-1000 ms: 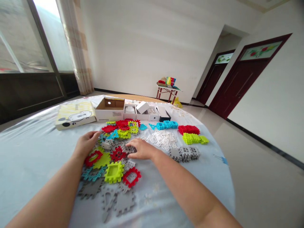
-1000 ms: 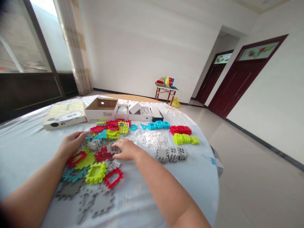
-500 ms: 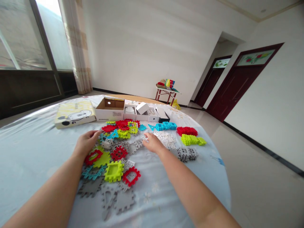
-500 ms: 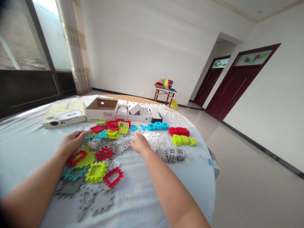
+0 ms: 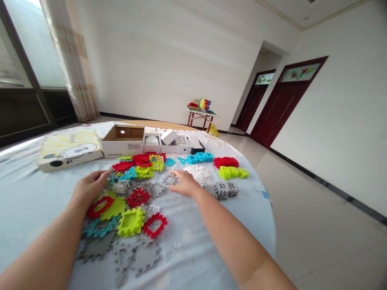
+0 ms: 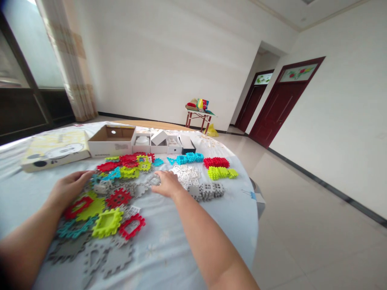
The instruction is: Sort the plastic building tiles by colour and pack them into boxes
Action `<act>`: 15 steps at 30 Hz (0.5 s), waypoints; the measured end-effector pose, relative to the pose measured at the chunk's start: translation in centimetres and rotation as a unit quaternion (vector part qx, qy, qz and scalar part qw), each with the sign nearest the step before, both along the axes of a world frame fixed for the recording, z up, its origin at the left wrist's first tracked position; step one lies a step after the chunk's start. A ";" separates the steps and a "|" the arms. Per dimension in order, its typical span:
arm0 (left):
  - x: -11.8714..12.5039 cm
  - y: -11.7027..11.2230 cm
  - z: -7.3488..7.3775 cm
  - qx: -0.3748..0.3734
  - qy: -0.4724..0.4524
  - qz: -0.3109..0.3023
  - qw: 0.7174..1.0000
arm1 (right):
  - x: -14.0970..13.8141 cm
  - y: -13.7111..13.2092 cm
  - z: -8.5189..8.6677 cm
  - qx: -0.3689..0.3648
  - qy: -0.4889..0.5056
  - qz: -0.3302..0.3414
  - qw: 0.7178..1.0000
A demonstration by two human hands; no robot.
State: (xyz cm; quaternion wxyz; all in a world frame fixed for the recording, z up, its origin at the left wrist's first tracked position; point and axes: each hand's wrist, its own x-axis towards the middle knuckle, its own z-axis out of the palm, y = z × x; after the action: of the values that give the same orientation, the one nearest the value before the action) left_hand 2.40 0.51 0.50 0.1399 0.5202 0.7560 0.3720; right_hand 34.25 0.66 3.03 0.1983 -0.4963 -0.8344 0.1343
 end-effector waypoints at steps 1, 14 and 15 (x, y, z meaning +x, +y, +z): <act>0.0 0.0 0.0 0.000 -0.001 0.000 1.000 | 1.0 -0.3 0.5 0.001 0.010 0.007 1.000; 0.0 0.1 0.0 -0.010 0.006 0.003 1.000 | 14.5 -3.1 3.0 -0.079 -0.037 0.026 0.996; 0.0 0.1 0.0 -0.011 0.007 0.004 1.000 | 14.8 -3.2 3.0 -0.084 -0.037 0.027 0.995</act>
State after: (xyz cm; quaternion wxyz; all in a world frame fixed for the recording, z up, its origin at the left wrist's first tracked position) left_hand 2.37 0.65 0.46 0.1384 0.5180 0.7633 0.3604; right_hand 49.01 -2.55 5.98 0.1214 -0.4928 -0.8401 0.1912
